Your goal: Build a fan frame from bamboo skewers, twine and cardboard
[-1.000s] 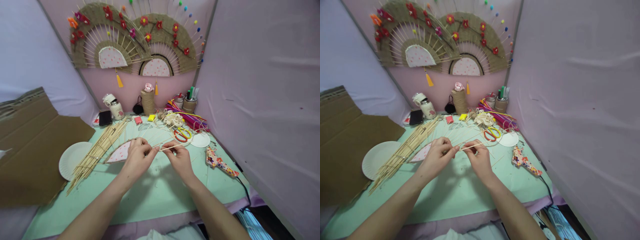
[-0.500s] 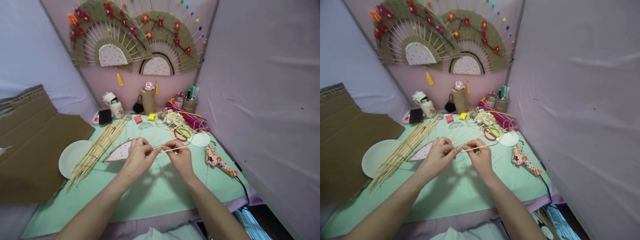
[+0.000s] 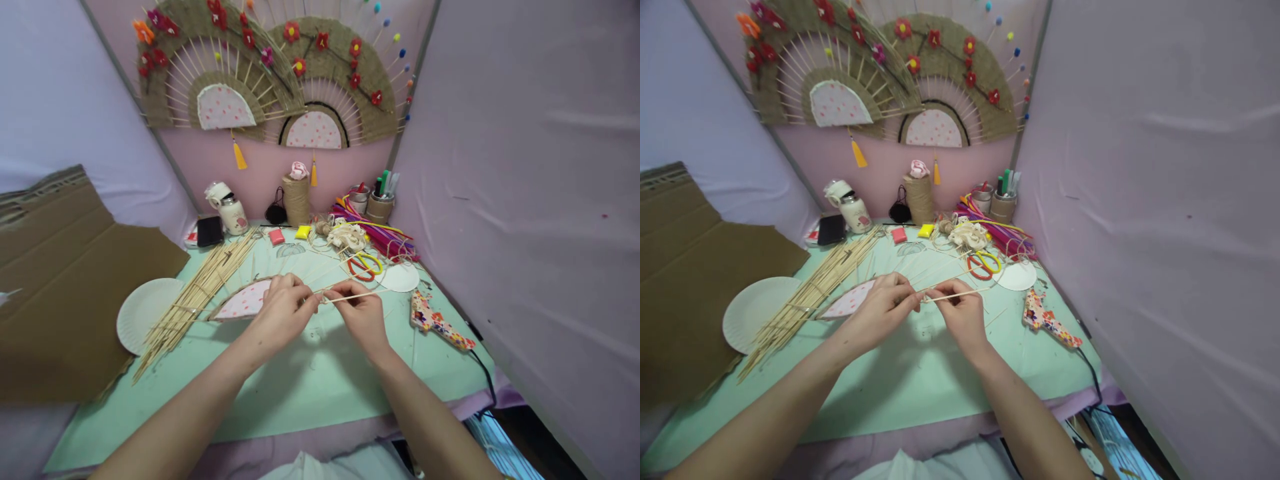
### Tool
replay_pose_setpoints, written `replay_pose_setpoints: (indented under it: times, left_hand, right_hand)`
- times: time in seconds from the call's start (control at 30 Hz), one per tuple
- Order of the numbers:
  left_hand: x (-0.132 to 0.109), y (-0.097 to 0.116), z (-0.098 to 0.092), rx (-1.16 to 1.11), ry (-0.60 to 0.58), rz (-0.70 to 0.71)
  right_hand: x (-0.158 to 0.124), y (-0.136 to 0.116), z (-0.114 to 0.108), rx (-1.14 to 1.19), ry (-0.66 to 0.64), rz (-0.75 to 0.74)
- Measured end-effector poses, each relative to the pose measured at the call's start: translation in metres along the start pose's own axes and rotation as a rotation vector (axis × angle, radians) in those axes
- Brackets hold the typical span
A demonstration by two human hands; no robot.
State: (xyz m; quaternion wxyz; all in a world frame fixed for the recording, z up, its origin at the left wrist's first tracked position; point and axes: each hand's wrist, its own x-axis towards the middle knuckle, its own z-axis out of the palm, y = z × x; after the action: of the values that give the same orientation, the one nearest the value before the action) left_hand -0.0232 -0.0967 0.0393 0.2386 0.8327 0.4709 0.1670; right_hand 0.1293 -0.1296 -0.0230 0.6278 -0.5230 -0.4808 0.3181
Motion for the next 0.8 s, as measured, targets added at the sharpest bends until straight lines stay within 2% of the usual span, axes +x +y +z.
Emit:
replay_pose_setpoints:
  times: [0.1,0.3,0.6,0.8]
  left_hand:
    - [0.004,-0.003,0.001,-0.008,-0.015,0.004]
    - [0.009,-0.004,0.002,-0.060,0.073,0.044]
    - [0.007,0.002,0.001,-0.120,0.058,0.060]
    - [0.013,0.004,-0.003,-0.131,0.007,0.050]
  right_hand:
    - [-0.001,0.001,-0.001,-0.022,-0.004,-0.012]
    - [0.000,0.003,-0.002,-0.057,0.010,-0.018]
    - [0.000,0.000,-0.002,-0.043,0.017,-0.014]
    - [0.000,0.000,-0.003,-0.054,0.011,-0.021]
